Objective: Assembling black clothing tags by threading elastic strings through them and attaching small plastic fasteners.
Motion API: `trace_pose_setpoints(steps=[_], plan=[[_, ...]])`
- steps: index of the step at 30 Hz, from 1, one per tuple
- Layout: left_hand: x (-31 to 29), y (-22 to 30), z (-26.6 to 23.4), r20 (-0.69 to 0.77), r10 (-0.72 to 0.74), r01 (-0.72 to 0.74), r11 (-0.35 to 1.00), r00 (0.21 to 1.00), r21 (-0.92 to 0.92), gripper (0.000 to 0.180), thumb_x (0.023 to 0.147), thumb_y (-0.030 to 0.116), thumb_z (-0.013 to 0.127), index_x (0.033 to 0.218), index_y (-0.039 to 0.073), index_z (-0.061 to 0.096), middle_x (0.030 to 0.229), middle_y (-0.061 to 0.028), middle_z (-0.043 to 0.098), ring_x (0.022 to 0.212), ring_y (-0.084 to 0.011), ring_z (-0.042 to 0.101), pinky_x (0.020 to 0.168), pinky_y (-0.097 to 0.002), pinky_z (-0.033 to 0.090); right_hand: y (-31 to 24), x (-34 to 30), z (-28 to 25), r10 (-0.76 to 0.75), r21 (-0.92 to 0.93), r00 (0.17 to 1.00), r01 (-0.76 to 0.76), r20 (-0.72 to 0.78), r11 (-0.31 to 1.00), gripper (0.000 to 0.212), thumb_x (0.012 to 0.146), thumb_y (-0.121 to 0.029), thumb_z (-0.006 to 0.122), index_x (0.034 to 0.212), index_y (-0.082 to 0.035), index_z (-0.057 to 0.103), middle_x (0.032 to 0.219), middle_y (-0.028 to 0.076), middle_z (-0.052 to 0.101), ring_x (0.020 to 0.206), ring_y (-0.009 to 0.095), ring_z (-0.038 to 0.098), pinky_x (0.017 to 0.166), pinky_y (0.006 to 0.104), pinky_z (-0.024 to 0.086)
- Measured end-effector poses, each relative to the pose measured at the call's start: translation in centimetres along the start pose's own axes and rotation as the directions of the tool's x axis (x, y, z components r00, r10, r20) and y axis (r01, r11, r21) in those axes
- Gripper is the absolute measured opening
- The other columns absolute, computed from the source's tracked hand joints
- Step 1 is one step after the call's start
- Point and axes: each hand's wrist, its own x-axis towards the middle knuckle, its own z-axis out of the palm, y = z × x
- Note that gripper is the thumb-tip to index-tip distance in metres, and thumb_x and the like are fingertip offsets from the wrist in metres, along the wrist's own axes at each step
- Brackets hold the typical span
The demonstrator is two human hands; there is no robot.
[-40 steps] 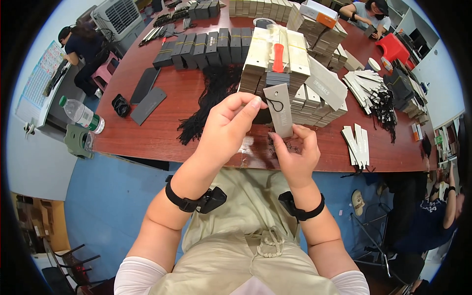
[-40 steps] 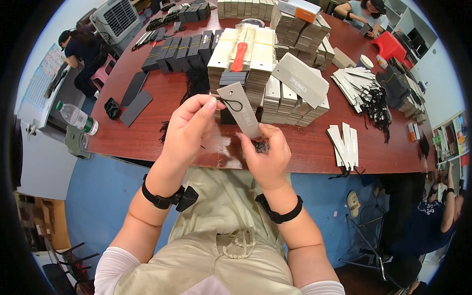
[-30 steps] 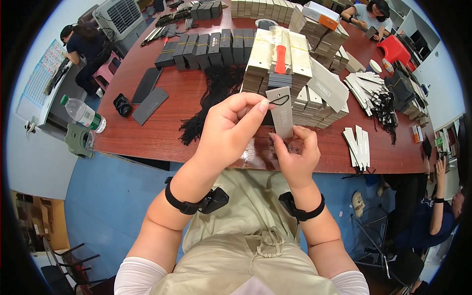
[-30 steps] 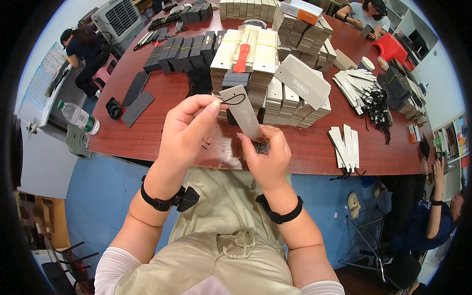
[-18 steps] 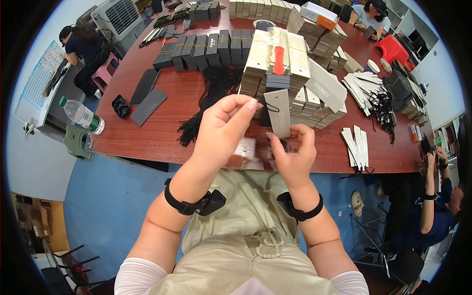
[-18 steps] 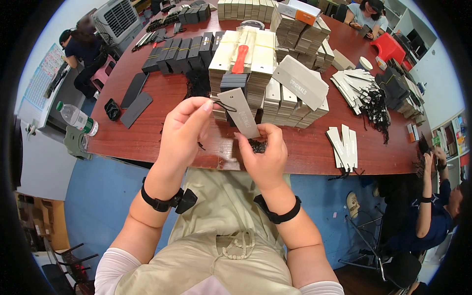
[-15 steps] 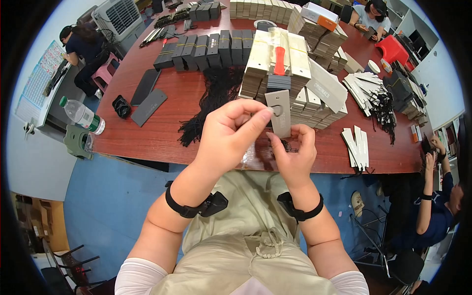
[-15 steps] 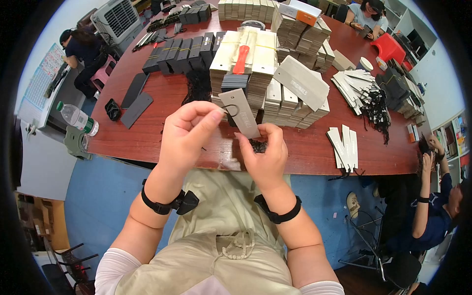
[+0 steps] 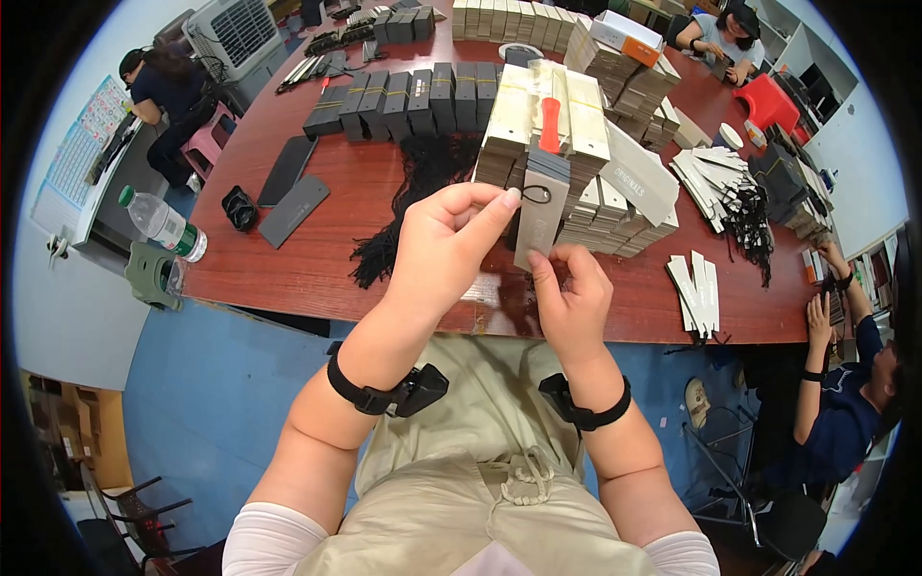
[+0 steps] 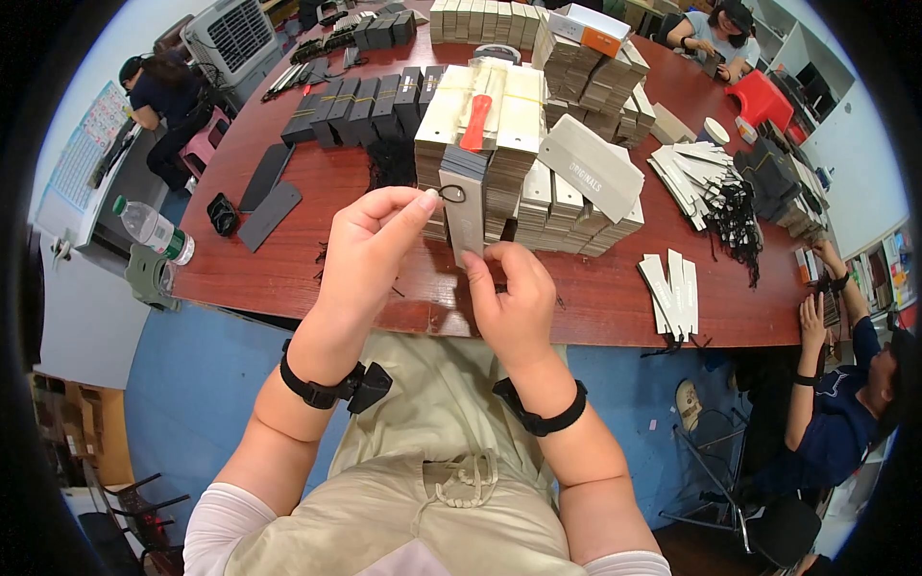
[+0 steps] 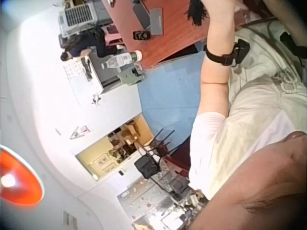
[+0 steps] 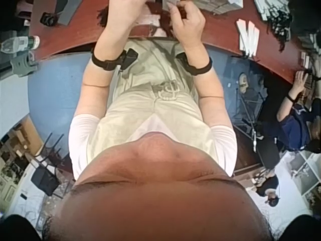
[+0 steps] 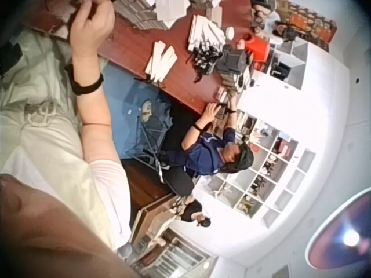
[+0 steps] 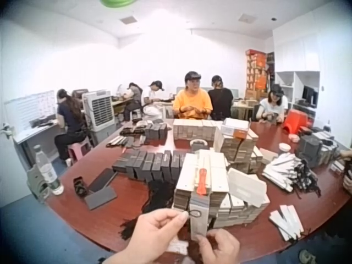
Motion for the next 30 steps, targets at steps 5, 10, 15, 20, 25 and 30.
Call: trace_pose_setpoints(steps=[5,10,15,20,25,30], plan=[[-0.2,-1.7,-1.0,0.005,-0.029,0.029,0.999,1.0,-0.038,0.012,0.086,0.013,0.063,0.083,0.001,0.064,0.067,0.0061,0.057,0.06,0.002,0.042,0.053,-0.0154,0.032,-1.8,1.7,1.3,-0.195,-0.229,0.969,0.157,-0.154,0.961,0.056,0.062,-0.014,0.079,0.102,0.0,0.042,0.09,0.016,0.048,0.08,0.032,0.049,0.068,0.0397,0.042],[-1.1,-2.4,-1.9,0.003,-0.006,0.006,0.997,1.0,-0.079,0.01,0.087,0.011,0.062,0.087,0.002,0.061,0.069,0.0069,0.055,0.06,0.0015,0.041,0.052,-0.016,0.031,-2.2,3.3,2.5,-0.234,-0.225,0.95,0.187,-0.205,0.956,0.05,0.066,-0.01,0.077,0.102,0.0,0.045,0.088,0.014,0.052,0.075,0.031,0.053,0.065,0.039,0.045],[-1.3,-2.5,-2.2,0.079,-0.001,0.008,0.995,0.997,-0.1,0.01,0.087,0.012,0.062,0.087,0.002,0.059,0.068,0.0074,0.053,0.06,0.0016,0.04,0.052,-0.0164,0.03,-0.9,2.7,1.6,-0.236,-0.14,0.936,0.206,-0.26,0.969,0.036,0.071,-0.002,0.072,0.098,0.0,0.05,0.082,0.014,0.062,0.068,0.03,0.062,0.06,0.0358,0.05],[-1.4,-3.3,-2.4,0.139,-0.042,0.056,0.994,0.989,-0.095,0.012,0.088,0.014,0.061,0.084,0.003,0.059,0.07,0.007,0.054,0.061,0.0013,0.041,0.053,-0.0164,0.031,-1.2,2.8,0.7,-0.41,-0.315,0.879,0.329,-0.242,0.89,0.024,0.07,0.002,0.071,0.087,-0.001,0.054,0.086,0.016,0.062,0.077,0.03,0.061,0.067,0.0374,0.05],[-2.0,-3.2,-2.2,0.126,-0.034,0.043,0.997,0.991,-0.07,0.013,0.089,0.015,0.06,0.083,0.004,0.059,0.066,0.0079,0.05,0.058,0.0012,0.037,0.051,-0.0168,0.028,-2.3,2.1,-1.4,-0.275,-0.345,0.95,0.211,-0.149,0.915,0.017,0.069,0.002,0.069,0.078,-0.002,0.054,0.083,0.015,0.06,0.074,0.03,0.058,0.063,0.0373,0.047],[-2.4,-3.1,-2.7,0.185,-0.098,0.111,0.992,0.978,-0.061,0.013,0.089,0.014,0.059,0.085,0.002,0.059,0.074,0.0041,0.058,0.066,-0.0008,0.047,0.058,-0.0176,0.037,-1.9,2.4,-1.9,-0.363,-0.113,0.931,0.357,-0.04,0.927,0.018,0.064,0.005,0.066,0.075,0.0,0.053,0.079,0.014,0.061,0.069,0.03,0.058,0.06,0.0367,0.047]])
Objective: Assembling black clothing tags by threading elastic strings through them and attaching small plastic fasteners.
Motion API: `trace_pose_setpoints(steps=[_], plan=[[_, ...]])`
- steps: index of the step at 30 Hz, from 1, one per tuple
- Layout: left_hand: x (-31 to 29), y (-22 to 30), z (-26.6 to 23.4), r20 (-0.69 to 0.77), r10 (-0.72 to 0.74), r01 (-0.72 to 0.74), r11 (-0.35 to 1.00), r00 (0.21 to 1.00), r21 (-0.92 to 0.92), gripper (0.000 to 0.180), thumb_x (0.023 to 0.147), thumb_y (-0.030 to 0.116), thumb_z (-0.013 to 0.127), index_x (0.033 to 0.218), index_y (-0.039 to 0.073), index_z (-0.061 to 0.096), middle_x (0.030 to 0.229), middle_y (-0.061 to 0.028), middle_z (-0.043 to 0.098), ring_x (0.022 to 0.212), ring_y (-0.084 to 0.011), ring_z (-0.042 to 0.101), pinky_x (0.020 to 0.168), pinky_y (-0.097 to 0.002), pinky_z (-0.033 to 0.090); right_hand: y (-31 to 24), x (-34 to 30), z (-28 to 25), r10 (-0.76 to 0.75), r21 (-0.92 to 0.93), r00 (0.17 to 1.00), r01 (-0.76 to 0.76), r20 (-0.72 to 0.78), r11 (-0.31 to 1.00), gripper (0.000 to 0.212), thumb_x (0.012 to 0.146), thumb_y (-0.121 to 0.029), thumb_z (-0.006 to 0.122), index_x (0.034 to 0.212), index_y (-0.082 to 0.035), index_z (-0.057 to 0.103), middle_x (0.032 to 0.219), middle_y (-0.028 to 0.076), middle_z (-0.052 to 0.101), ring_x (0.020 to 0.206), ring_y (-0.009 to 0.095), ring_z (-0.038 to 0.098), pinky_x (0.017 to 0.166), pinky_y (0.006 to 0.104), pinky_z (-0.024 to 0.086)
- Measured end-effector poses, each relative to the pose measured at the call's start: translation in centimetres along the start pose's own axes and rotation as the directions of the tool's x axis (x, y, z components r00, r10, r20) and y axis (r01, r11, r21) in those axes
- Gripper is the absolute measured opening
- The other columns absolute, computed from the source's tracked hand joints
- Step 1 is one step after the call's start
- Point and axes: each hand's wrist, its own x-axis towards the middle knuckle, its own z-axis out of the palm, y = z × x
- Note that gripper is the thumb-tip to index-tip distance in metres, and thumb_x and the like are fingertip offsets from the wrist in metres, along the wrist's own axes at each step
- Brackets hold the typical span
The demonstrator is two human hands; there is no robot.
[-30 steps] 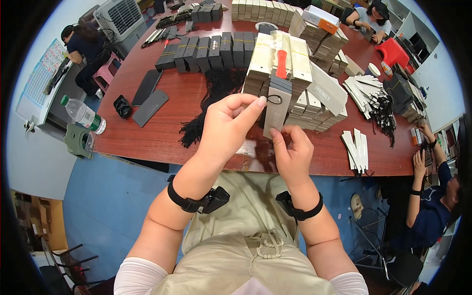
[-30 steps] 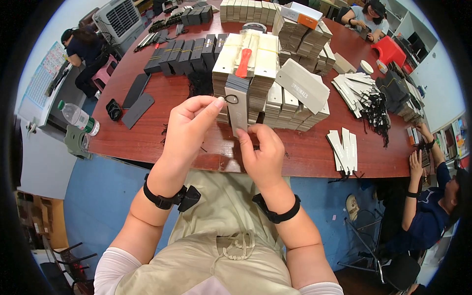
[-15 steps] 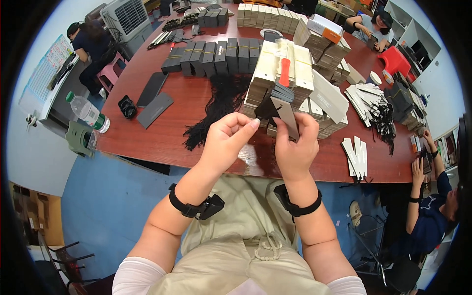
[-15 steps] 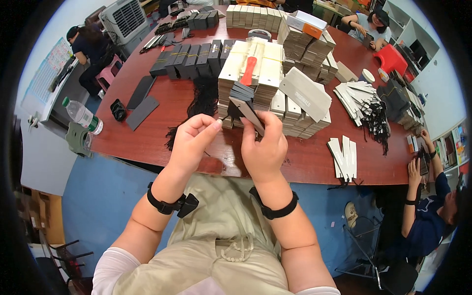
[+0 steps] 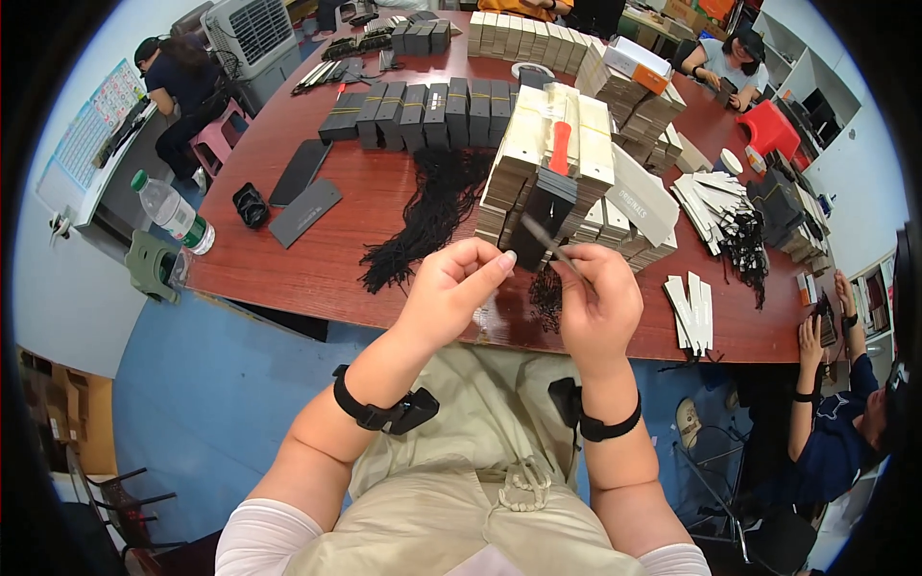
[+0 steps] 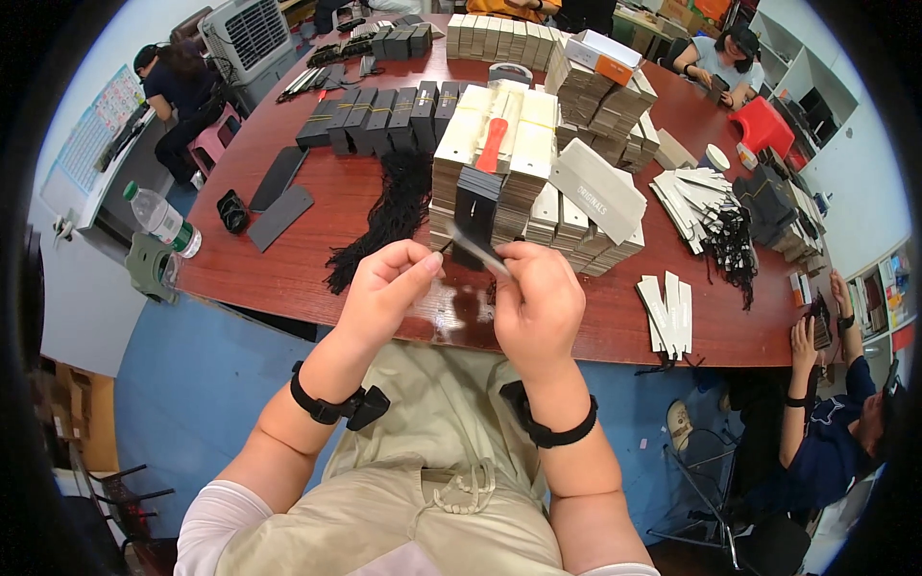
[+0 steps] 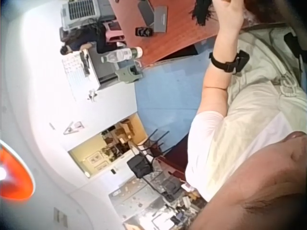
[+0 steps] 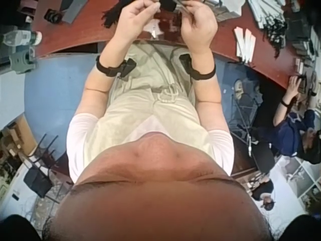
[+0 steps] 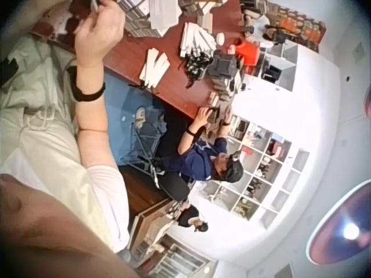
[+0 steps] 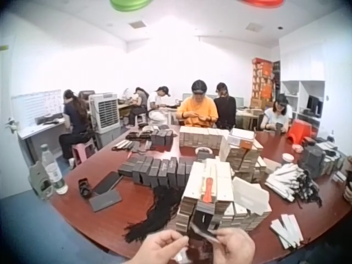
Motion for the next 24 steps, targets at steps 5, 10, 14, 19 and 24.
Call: trace_pose_setpoints(steps=[5,10,14,19,24], plan=[[-1.0,0.5,0.3,0.047,0.049,-0.049,0.999,0.998,-0.019,0.012,0.091,0.014,0.057,0.087,0.002,0.059,0.074,0.0048,0.056,0.065,-0.0011,0.045,0.057,-0.0181,0.037,-1.0,0.7,-0.9,0.014,0.039,0.902,-0.035,0.432,0.999,0.016,0.069,-0.004,0.07,0.081,0.0,0.059,0.083,0.013,0.064,0.072,0.026,0.062,0.063,0.0344,0.049],[-1.0,-0.2,0.2,0.098,0.071,-0.069,0.997,0.993,-0.023,0.013,0.091,0.014,0.056,0.087,0.003,0.059,0.072,0.0055,0.054,0.063,-0.0011,0.043,0.056,-0.0177,0.036,-2.8,2.1,0.4,0.484,0.567,0.803,-0.592,0.349,0.573,0.015,0.087,-0.013,0.061,0.091,0.001,0.063,0.087,0.004,0.066,0.074,0.009,0.06,0.062,0.0243,0.048],[-1.4,-0.1,0.2,0.107,0.001,-0.003,1.0,0.994,0.022,0.014,0.092,0.016,0.054,0.088,0.004,0.059,0.073,0.0053,0.053,0.063,-0.0018,0.043,0.056,-0.0183,0.036,-2.5,3.2,1.2,0.562,0.516,0.715,-0.695,0.417,0.501,0.012,0.087,-0.013,0.062,0.085,-0.001,0.063,0.079,0.002,0.065,0.068,0.005,0.057,0.056,0.02,0.045],[-1.5,-0.2,0.0,0.104,-0.001,-0.004,0.999,0.995,0.045,0.015,0.093,0.017,0.052,0.091,0.003,0.059,0.076,0.0041,0.053,0.066,-0.0034,0.046,0.059,-0.0195,0.038,-1.7,2.4,0.9,0.581,0.507,0.724,-0.683,0.372,0.526,0.012,0.09,-0.011,0.057,0.083,-0.002,0.06,0.076,0.001,0.062,0.062,0.005,0.054,0.052,0.0182,0.042],[-1.8,-0.5,-0.7,0.096,-0.054,0.046,0.995,0.994,0.09,0.017,0.092,0.017,0.053,0.094,0.003,0.061,0.08,0.0023,0.056,0.072,-0.0044,0.049,0.063,-0.0207,0.04,-1.9,2.5,0.9,0.57,0.746,0.747,-0.585,0.342,0.319,0.013,0.093,-0.012,0.05,0.085,-0.003,0.053,0.079,0.006,0.058,0.057,0.008,0.05,0.048,0.0206,0.04]])
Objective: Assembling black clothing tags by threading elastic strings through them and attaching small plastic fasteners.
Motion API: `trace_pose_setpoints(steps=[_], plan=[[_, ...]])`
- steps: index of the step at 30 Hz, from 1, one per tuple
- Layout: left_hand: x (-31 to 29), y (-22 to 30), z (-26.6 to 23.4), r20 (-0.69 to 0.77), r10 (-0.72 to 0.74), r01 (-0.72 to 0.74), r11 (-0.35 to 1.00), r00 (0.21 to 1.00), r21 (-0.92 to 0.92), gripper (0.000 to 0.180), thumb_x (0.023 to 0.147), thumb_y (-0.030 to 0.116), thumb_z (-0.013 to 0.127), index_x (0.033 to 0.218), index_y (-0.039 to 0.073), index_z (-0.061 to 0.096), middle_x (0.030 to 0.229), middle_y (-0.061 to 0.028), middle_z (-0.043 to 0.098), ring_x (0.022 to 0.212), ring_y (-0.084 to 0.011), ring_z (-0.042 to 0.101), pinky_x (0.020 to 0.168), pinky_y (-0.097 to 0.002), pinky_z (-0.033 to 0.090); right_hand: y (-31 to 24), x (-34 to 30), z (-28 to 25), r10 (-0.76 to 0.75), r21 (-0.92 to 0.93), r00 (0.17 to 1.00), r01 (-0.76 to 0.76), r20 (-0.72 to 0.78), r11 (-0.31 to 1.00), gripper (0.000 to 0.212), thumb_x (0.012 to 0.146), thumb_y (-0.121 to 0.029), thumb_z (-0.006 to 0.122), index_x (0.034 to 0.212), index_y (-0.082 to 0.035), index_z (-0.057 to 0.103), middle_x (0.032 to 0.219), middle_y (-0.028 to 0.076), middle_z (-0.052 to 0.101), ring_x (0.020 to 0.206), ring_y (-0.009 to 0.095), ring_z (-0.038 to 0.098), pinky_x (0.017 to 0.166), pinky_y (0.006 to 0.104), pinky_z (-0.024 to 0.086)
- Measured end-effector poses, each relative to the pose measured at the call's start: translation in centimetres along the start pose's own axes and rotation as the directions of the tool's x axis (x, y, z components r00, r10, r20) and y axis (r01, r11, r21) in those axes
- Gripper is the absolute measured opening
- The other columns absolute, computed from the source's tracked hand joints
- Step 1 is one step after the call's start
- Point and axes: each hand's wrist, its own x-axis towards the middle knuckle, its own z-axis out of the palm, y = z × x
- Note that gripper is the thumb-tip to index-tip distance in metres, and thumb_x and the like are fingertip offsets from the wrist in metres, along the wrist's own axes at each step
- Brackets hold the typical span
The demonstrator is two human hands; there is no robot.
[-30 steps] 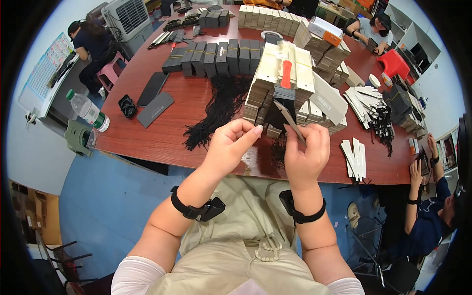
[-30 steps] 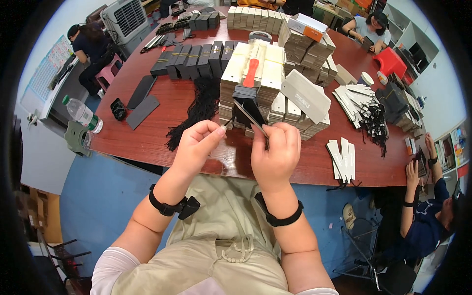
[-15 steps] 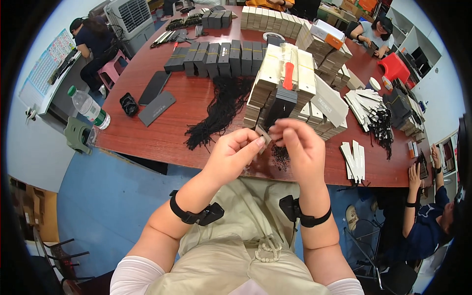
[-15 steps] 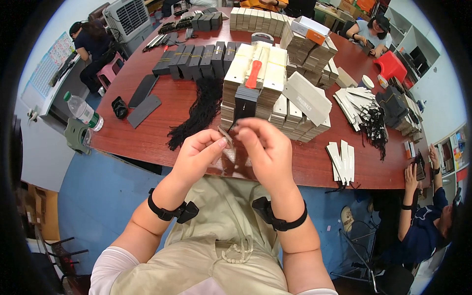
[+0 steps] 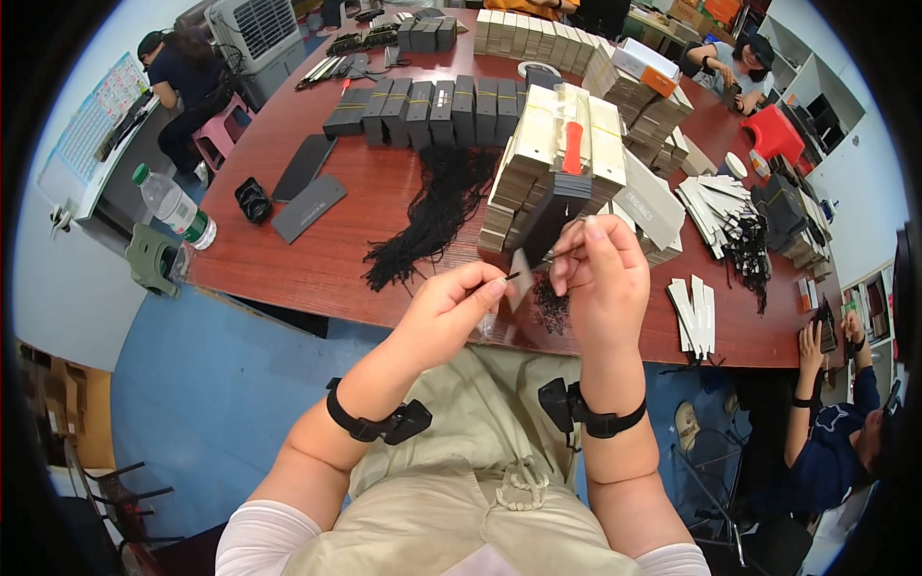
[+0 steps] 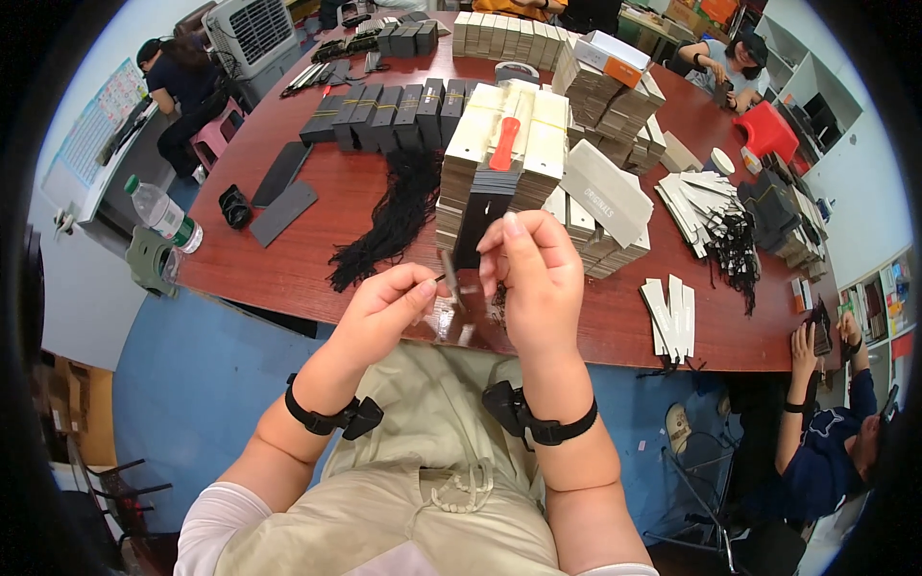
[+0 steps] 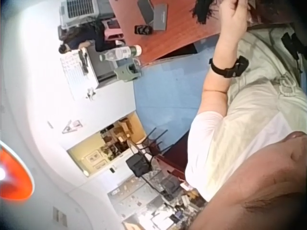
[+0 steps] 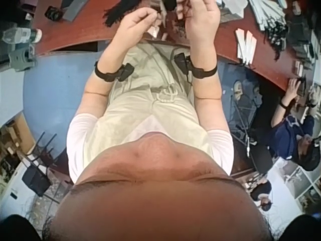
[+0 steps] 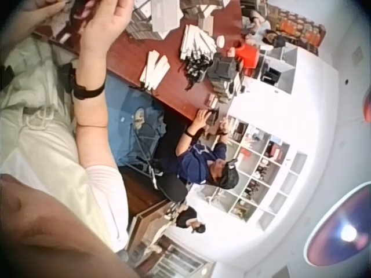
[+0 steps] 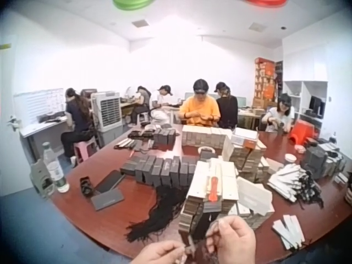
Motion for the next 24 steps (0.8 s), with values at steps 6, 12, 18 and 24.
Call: trace_pose_setpoints(steps=[6,12,18,24], plan=[[0.1,0.0,-0.3,-0.123,-0.018,0.012,0.999,0.992,-0.048,0.016,0.086,0.01,0.062,0.098,0.0,0.065,0.085,-0.0012,0.062,0.066,-0.0043,0.051,0.059,-0.0192,0.043,-0.7,-0.3,-1.6,0.105,0.473,0.97,-0.199,0.217,0.858,0.026,0.092,-0.011,0.046,0.112,0.002,0.055,0.084,0.016,0.061,0.054,0.015,0.05,0.047,0.0261,0.039],[-0.2,-0.3,-1.0,-0.203,0.098,-0.113,0.992,0.974,-0.062,0.013,0.079,0.001,0.068,0.092,0.0,0.066,0.082,-0.0033,0.065,0.07,-0.007,0.059,0.063,-0.0204,0.05,1.9,-1.3,-4.2,-0.045,0.588,0.939,-0.176,0.341,0.79,0.037,0.092,-0.008,0.047,0.129,-0.007,0.049,0.081,0.016,0.064,0.053,0.016,0.051,0.048,0.0264,0.04],[-0.5,1.3,-0.9,-0.036,0.496,-0.431,0.788,0.868,0.44,0.021,0.073,-0.006,0.064,0.093,0.0,0.065,0.083,-0.0077,0.065,0.073,-0.018,0.062,0.067,-0.0279,0.05,0.3,-2.8,-1.9,0.265,0.192,0.946,-0.299,0.186,0.935,0.043,0.082,0.003,0.06,0.124,0.001,0.051,0.099,0.018,0.065,0.064,0.015,0.061,0.05,0.0207,0.047],[-0.2,3.2,1.2,0.134,0.695,-0.568,0.443,0.706,0.694,0.02,0.073,-0.002,0.064,0.091,0.006,0.066,0.081,-0.0067,0.065,0.076,-0.0263,0.06,0.071,-0.0341,0.048,-0.5,-3.7,0.1,0.313,-0.033,0.925,-0.313,0.217,0.949,0.029,0.085,-0.001,0.059,0.114,0.003,0.056,0.091,0.012,0.065,0.068,0.012,0.061,0.052,0.0213,0.049]])
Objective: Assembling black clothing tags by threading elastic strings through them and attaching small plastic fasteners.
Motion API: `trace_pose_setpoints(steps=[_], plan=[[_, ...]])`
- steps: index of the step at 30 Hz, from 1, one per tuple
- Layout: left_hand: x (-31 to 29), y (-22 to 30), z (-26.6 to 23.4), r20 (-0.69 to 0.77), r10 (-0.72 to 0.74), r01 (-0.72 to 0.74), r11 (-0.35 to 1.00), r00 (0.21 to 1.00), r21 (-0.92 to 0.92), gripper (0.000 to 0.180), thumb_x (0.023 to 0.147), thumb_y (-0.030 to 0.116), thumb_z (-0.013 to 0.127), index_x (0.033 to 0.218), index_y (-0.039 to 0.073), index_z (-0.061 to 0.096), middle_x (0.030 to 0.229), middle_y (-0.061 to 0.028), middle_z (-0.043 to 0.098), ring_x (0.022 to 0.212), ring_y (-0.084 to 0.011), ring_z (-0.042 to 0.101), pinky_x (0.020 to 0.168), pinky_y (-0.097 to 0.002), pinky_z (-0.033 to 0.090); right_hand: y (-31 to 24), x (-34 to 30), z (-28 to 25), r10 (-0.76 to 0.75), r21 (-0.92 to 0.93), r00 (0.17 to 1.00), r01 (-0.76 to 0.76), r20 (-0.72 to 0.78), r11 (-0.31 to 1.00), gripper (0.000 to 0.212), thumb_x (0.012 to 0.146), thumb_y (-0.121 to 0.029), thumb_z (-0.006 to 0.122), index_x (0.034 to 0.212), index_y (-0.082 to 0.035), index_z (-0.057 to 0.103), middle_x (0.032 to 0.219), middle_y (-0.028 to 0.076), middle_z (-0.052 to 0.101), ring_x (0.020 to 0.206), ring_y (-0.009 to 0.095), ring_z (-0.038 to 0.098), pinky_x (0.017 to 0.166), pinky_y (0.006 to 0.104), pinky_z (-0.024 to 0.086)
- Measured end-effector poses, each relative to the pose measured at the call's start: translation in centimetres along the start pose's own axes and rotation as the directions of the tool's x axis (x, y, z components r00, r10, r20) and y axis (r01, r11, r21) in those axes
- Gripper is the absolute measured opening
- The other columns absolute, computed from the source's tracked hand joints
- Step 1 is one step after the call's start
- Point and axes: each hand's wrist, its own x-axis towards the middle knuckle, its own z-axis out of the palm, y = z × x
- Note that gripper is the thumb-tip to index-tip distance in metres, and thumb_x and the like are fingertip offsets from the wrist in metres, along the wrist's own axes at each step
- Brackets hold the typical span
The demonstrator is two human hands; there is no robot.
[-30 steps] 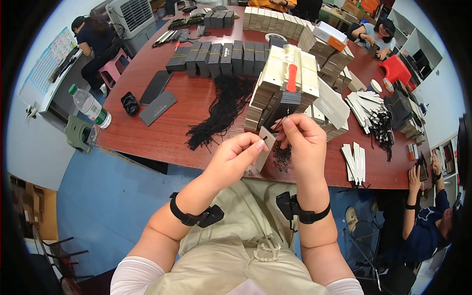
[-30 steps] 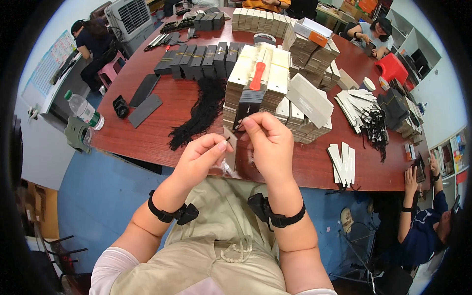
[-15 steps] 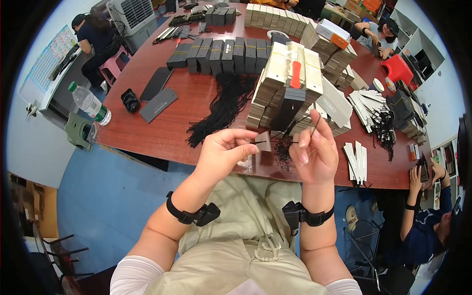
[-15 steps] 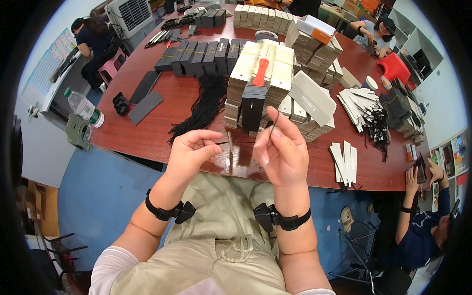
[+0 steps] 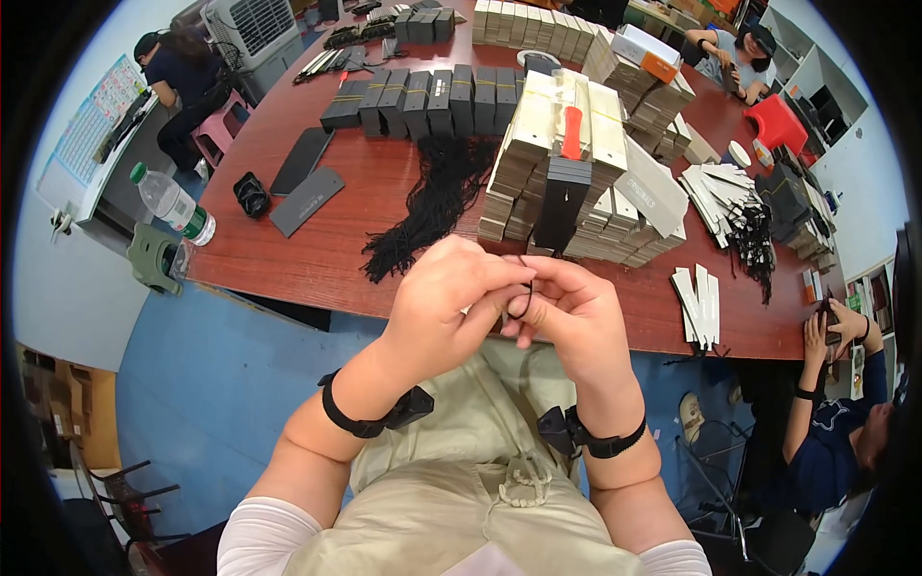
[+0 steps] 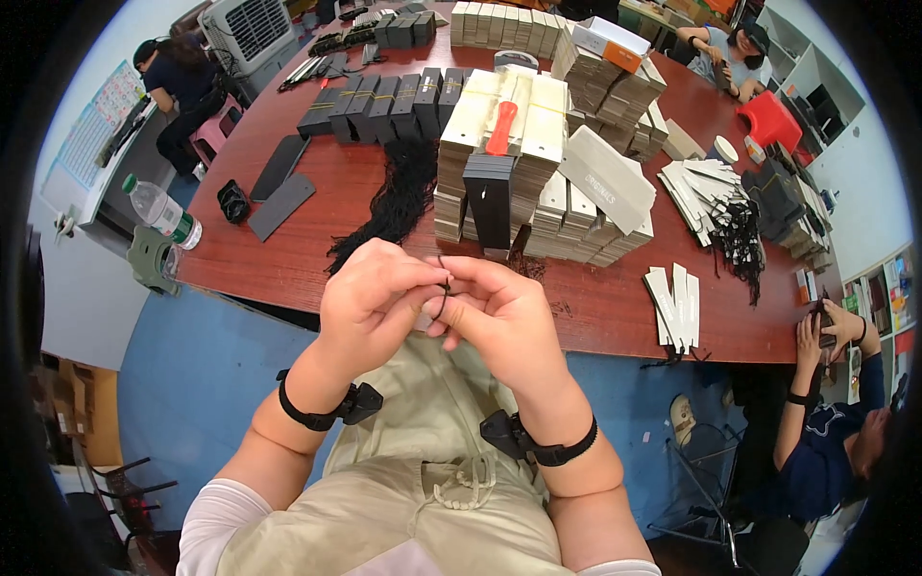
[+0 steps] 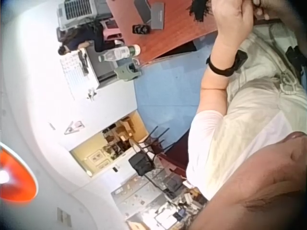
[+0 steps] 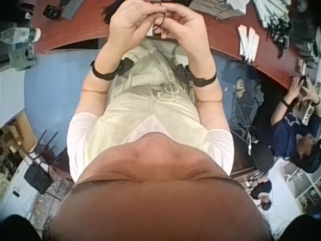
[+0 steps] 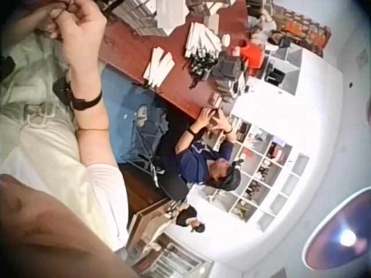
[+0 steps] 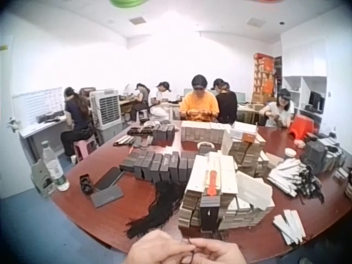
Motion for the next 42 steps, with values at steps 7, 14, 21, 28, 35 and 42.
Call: trace_pose_setpoints(steps=[7,14,21,28,35,42], plan=[[-1.9,-2.1,-0.5,0.245,-0.36,0.43,0.825,0.9,-0.367,0.037,0.075,0.01,0.071,0.108,0.001,0.06,0.101,-0.0108,0.063,0.091,-0.0191,0.061,0.08,-0.0326,0.048,0.7,0.7,-1.4,0.089,-0.042,0.996,-0.09,-0.022,0.995,0.013,0.088,-0.009,0.059,0.098,0.0,0.061,0.072,0.003,0.062,0.058,0.006,0.056,0.052,0.0192,0.047],[-2.7,-3.3,1.0,0.329,-0.285,0.376,0.89,0.901,-0.258,0.045,0.066,0.008,0.078,0.108,0.002,0.061,0.098,-0.0088,0.063,0.092,-0.0188,0.06,0.079,-0.0309,0.049,0.8,1.0,-1.6,0.09,-0.046,0.989,-0.085,0.121,0.995,0.011,0.089,-0.009,0.057,0.096,-0.001,0.06,0.073,0.002,0.061,0.059,0.005,0.055,0.051,0.0183,0.044],[-2.7,-2.6,0.7,0.358,-0.441,0.568,0.651,0.823,-0.503,0.044,0.066,0.005,0.078,0.107,0.002,0.063,0.096,-0.0059,0.062,0.092,-0.0142,0.059,0.076,-0.0274,0.052,-2.2,0.4,-1.2,-0.293,-0.635,0.943,0.324,0.158,0.701,0.007,0.084,0.003,0.053,0.086,0.002,0.059,0.072,0.004,0.06,0.062,0.008,0.056,0.056,0.0218,0.046],[-2.6,-2.3,0.3,0.337,-0.409,0.526,0.728,0.848,-0.439,0.043,0.068,0.006,0.078,0.109,0.002,0.063,0.1,-0.0071,0.062,0.091,-0.0128,0.06,0.079,-0.0277,0.052,-1.3,0.1,-1.3,-0.368,-0.814,0.913,0.345,0.176,0.467,0.011,0.079,0.002,0.054,0.088,-0.001,0.059,0.071,0.012,0.059,0.062,0.024,0.058,0.058,0.0301,0.047],[-3.2,-2.5,0.3,0.365,-0.525,0.637,0.58,0.769,-0.508,0.046,0.068,-0.013,0.07,0.111,-0.006,0.059,0.107,-0.0106,0.059,0.094,-0.0188,0.061,0.083,-0.0304,0.053,-1.3,-0.3,-3.0,-0.138,-0.177,0.99,0.134,-0.014,0.975,0.012,0.088,-0.003,0.051,0.1,0.0,0.054,0.071,-0.002,0.051,0.057,0.003,0.042,0.051,0.0194,0.034],[-3.6,-2.9,0.3,0.438,-0.543,0.691,0.467,0.717,-0.551,0.044,0.069,-0.001,0.076,0.111,-0.001,0.062,0.106,-0.0087,0.06,0.095,-0.0136,0.059,0.085,-0.0284,0.051,1.5,0.4,-4.3,0.028,-0.49,0.999,-0.012,0.025,0.872,0.012,0.087,-0.011,0.06,0.09,0.001,0.061,0.07,-0.002,0.059,0.064,0.004,0.049,0.055,0.0213,0.04]])
